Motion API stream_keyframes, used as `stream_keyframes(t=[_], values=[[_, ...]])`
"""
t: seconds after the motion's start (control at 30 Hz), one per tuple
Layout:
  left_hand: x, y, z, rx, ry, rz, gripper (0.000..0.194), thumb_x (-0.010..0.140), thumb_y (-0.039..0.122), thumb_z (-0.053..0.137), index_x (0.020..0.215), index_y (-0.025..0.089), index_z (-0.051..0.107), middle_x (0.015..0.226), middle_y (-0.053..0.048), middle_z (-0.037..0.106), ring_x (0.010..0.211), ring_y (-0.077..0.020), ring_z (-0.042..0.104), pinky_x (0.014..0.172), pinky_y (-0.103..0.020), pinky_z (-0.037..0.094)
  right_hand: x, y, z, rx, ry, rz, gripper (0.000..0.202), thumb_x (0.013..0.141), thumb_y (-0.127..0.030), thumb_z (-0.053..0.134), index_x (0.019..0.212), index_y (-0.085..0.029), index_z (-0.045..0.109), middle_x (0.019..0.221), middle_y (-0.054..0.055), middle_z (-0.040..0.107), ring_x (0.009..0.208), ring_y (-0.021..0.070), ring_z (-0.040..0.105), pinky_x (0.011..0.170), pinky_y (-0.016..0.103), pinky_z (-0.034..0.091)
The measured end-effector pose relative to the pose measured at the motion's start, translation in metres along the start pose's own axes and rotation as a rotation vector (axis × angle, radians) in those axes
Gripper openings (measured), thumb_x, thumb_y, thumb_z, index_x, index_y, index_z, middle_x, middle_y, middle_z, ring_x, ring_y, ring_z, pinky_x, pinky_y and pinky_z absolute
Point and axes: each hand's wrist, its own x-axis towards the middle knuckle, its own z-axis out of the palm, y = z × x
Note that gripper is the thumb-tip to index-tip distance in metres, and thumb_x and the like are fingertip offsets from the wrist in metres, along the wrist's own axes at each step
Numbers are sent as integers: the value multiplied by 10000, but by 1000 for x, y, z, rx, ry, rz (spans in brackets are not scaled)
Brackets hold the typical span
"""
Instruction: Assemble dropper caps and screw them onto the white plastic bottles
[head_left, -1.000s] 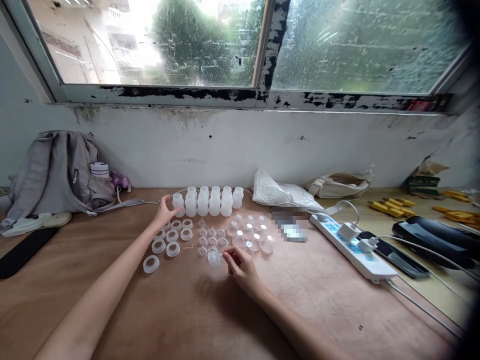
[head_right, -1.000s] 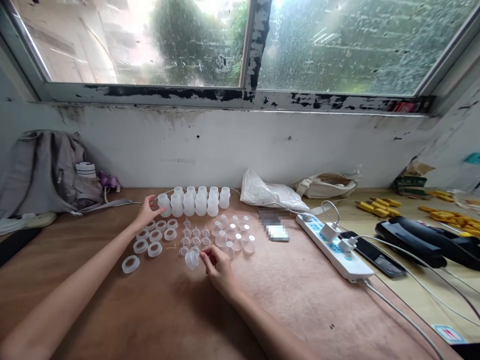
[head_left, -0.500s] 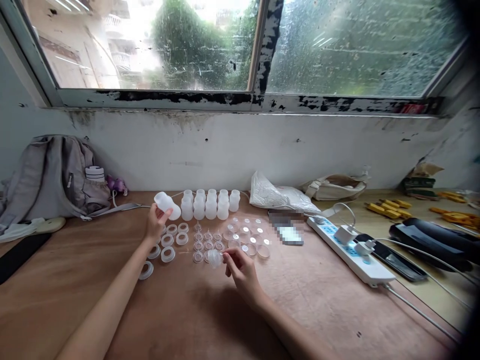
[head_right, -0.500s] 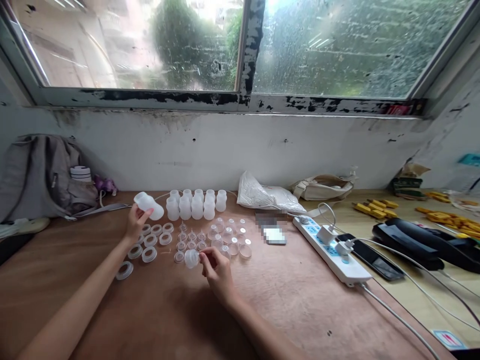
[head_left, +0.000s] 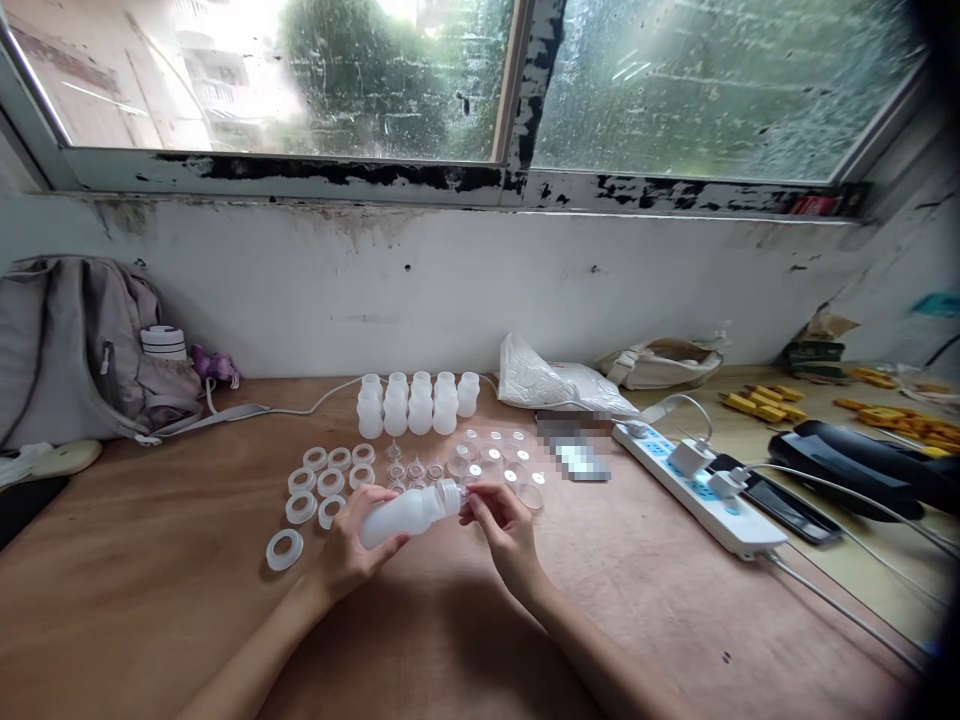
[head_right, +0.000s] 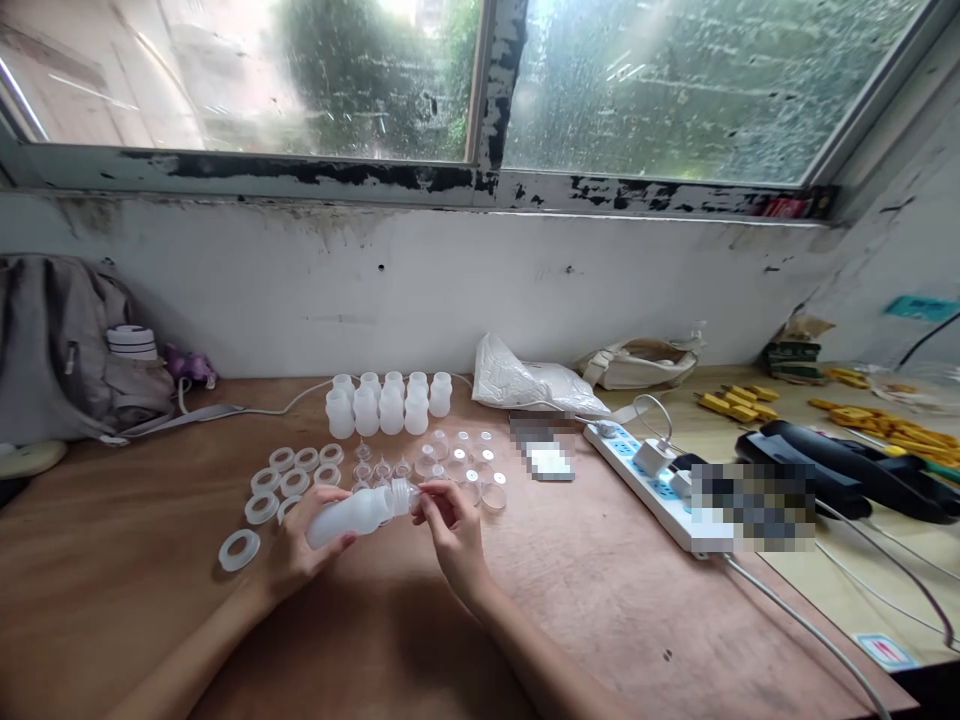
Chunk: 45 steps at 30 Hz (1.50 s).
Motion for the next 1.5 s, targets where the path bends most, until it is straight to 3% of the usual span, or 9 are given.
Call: stream_keyframes(t=[0.6, 1.0, 1.17, 1.23, 1.33, 1.5], values=[[0, -7, -6, -19, -113, 15, 269, 720, 357, 560, 930, 189, 561, 849, -65, 578, 769, -188, 549, 688, -301, 452, -1, 7, -1, -147, -101, -35, 130, 808, -310, 514, 804, -184, 549, 629, 12, 561, 579, 140, 554, 554, 271, 456], [0, -2, -7, -77, -156, -30, 271, 709, 374, 563, 909, 191, 572, 844, -60, 596, 765, -191, 556, 694, -300, 444, -2, 10, -6, -401, -103, -44, 259, 831, -362, 451, 638, -189, 459, 493, -36, 410, 434, 91, 383, 410, 218, 313], [0, -2, -2, -112, -156, -116, 261, 701, 387, 560, 867, 188, 589, 810, -48, 608, 726, -185, 558, 656, -287, 439, -2, 5, -4, -269, -136, -4, 253, 824, -378, 456, 659, -187, 453, 528, -32, 432, 449, 88, 423, 414, 210, 363], [0, -2, -1, -132, -152, -140, 261, 696, 384, 564, 858, 181, 595, 799, -46, 613, 698, -178, 559, 624, -274, 435, -2, 2, -2, -150, -185, 65, 208, 798, -395, 492, 813, -188, 488, 651, -6, 500, 498, 102, 497, 411, 212, 412], [0, -2, 1, -167, -160, -170, 266, 680, 379, 583, 845, 171, 606, 792, -46, 618, 666, -170, 558, 588, -255, 422, -1, -2, 2, -41, -290, 172, 316, 747, -403, 557, 980, -200, 491, 856, 35, 538, 524, 109, 558, 399, 223, 454], [1, -4, 2, -291, -208, -274, 268, 690, 395, 571, 805, 156, 613, 740, -28, 614, 635, -155, 543, 559, -230, 397, 2, -5, 0, -20, -371, 200, 282, 721, -340, 606, 961, -195, 572, 874, 28, 589, 547, 99, 572, 528, 233, 470]])
